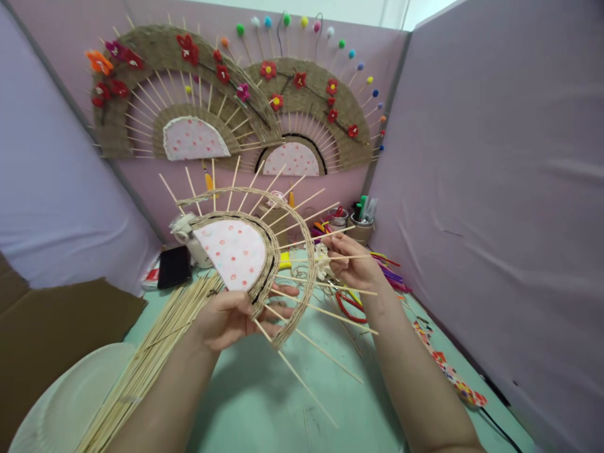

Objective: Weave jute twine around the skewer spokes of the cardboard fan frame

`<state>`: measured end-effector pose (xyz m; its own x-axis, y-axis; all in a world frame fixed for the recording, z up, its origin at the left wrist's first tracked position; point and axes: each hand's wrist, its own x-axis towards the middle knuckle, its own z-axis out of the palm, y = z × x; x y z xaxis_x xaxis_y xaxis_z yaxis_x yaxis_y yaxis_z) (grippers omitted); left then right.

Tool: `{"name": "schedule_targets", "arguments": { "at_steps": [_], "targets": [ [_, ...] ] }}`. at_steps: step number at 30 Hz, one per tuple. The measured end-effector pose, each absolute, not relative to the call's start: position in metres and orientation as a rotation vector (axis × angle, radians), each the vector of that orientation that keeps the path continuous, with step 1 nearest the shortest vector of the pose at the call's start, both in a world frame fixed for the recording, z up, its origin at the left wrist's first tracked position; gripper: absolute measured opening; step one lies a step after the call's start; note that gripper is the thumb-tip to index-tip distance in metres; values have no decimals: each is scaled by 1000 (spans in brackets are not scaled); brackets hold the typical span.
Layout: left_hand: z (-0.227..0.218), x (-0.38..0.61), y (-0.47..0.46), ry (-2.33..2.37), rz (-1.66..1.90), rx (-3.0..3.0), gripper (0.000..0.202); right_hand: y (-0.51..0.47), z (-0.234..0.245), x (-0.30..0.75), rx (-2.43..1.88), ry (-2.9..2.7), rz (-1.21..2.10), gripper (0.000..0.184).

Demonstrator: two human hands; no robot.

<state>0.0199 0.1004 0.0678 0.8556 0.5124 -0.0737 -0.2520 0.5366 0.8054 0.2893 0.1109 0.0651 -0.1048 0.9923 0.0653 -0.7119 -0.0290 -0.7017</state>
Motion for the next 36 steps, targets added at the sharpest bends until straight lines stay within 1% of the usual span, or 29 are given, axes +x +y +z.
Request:
{"name": "schedule_targets", "arguments": {
  "at_steps": [8, 13, 17, 22, 28, 36],
  "targets": [
    [63, 20, 108, 353, 447, 956, 52, 113, 63, 305, -606, -762, 1516, 18],
    [56, 16, 115, 417, 439, 941, 51, 114, 63, 308, -675, -740, 1499, 21],
    [55, 8, 123, 490, 451, 962, 51, 113, 66, 311, -753, -713, 1463, 27],
    [59, 0, 126, 533, 488, 1006, 48, 110, 69, 325, -830, -733, 1322, 31],
    [65, 0, 120, 518, 438, 1068, 50, 102, 75, 337, -791, -820, 1210, 28],
    [59, -3, 115, 326, 334, 1097, 50, 96, 82, 330, -655, -814, 1314, 23]
  ]
}}
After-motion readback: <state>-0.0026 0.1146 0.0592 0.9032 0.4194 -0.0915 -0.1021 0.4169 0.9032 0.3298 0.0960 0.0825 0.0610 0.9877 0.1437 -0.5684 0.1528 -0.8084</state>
